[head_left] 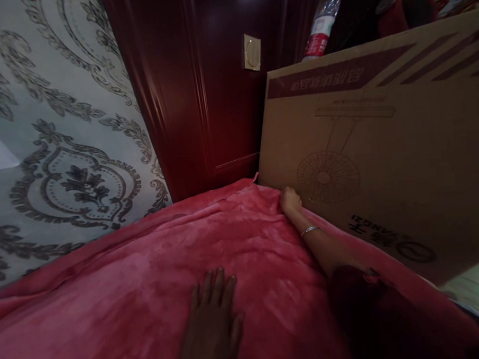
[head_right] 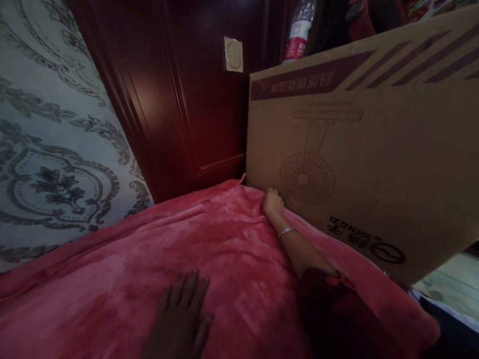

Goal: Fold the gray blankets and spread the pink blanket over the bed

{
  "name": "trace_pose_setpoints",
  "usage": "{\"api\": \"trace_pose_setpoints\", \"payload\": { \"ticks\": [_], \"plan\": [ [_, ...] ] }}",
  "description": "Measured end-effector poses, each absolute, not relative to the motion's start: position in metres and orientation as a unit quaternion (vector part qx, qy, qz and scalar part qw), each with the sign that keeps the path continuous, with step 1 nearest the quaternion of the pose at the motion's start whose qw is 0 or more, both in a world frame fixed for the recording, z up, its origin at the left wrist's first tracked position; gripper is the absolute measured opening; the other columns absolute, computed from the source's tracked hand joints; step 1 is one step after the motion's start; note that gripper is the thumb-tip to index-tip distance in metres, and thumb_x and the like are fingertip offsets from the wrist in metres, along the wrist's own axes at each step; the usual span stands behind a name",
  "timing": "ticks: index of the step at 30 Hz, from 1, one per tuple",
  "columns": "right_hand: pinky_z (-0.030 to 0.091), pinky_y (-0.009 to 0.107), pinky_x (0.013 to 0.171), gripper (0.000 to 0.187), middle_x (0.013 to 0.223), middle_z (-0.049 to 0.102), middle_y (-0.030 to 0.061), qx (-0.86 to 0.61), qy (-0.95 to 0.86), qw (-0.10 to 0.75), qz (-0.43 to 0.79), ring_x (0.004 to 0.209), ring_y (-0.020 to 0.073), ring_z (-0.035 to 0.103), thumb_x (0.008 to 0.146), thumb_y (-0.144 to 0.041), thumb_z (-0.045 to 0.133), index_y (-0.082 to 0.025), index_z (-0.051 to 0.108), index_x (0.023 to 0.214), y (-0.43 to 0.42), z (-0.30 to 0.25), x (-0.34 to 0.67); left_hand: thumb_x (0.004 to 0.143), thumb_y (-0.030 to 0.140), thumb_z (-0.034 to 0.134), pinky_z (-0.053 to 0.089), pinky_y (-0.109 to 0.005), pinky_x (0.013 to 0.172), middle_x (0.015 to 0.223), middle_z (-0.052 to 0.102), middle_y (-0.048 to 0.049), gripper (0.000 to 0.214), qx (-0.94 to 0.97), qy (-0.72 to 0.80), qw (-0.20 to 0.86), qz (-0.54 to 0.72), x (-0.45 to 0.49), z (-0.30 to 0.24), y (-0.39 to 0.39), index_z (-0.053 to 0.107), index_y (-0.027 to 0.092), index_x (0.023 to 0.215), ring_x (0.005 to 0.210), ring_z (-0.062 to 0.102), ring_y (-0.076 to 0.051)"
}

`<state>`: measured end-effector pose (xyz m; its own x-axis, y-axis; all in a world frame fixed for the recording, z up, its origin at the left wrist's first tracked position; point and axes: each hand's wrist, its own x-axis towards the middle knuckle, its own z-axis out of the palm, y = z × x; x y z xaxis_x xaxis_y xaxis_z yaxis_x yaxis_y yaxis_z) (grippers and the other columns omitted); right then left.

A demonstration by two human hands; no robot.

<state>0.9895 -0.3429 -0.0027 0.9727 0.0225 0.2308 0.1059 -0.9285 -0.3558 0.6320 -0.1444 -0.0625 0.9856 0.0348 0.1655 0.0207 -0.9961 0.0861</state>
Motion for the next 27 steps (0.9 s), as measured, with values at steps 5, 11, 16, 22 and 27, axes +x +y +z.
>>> {"api": "trace_pose_setpoints", "payload": {
  "ticks": [5, 11, 16, 22, 27],
  "plan": [
    [0.048, 0.035, 0.087, 0.046, 0.138, 0.053, 0.0193, -0.97, -0.043, 0.16, -0.18, 0.103, 0.025, 0.067, 0.104, -0.021, 0.021, -0.018, 0.05, 0.14, -0.348, 0.008, 0.985, 0.094, 0.035, 0.05, 0.028, -0.065, 0.119, 0.163, 0.036, -0.0067, 0.059, 0.995, 0.014, 0.041, 0.094, 0.63, -0.06, -0.145, 0.045, 0.032, 0.153, 0.15, 0.032, -0.036],
    [0.047, 0.034, 0.093, 0.039, 0.119, 0.066, 0.0222, -0.978, -0.105, 0.129, -0.127, 0.108, 0.0272, 0.065, 0.098, -0.012, 0.037, -0.01, 0.061, 0.129, -0.351, -0.009, 0.986, 0.095, 0.035, 0.049, 0.027, -0.066, 0.119, 0.163, 0.036, -0.0056, 0.06, 0.995, 0.004, 0.047, 0.092, 0.629, -0.059, -0.146, 0.042, 0.031, 0.154, 0.151, 0.03, -0.036],
    [0.041, 0.044, 0.107, 0.045, 0.135, 0.061, 0.0239, -0.971, -0.153, 0.129, -0.132, 0.127, 0.0329, 0.056, 0.104, -0.028, 0.038, -0.012, 0.055, 0.142, -0.337, -0.018, 0.972, 0.096, 0.034, 0.047, 0.023, -0.065, 0.12, 0.164, 0.034, -0.0016, 0.061, 0.994, -0.008, 0.062, 0.089, 0.628, -0.054, -0.146, 0.038, 0.033, 0.156, 0.153, 0.025, -0.035],
    [0.022, 0.053, 0.122, 0.054, 0.163, 0.036, 0.0072, -0.942, -0.298, 0.147, -0.047, 0.15, 0.0279, 0.03, 0.103, -0.043, 0.043, -0.026, 0.043, 0.154, -0.336, -0.037, 0.949, 0.097, 0.036, 0.044, 0.024, -0.068, 0.117, 0.163, 0.036, -0.0026, 0.058, 0.997, -0.004, 0.058, 0.05, 0.631, -0.043, -0.145, 0.041, 0.032, 0.155, 0.151, 0.026, -0.039],
    [0.03, 0.039, 0.119, 0.047, 0.154, 0.049, 0.0061, -0.952, -0.252, 0.159, -0.073, 0.143, 0.0225, 0.043, 0.101, -0.036, 0.049, -0.025, 0.055, 0.146, -0.353, -0.025, 0.935, 0.097, 0.035, 0.044, 0.026, -0.066, 0.117, 0.163, 0.036, -0.003, 0.057, 0.998, -0.003, 0.038, 0.051, 0.636, -0.038, -0.147, 0.044, 0.031, 0.153, 0.151, 0.026, -0.039]
  ]
}}
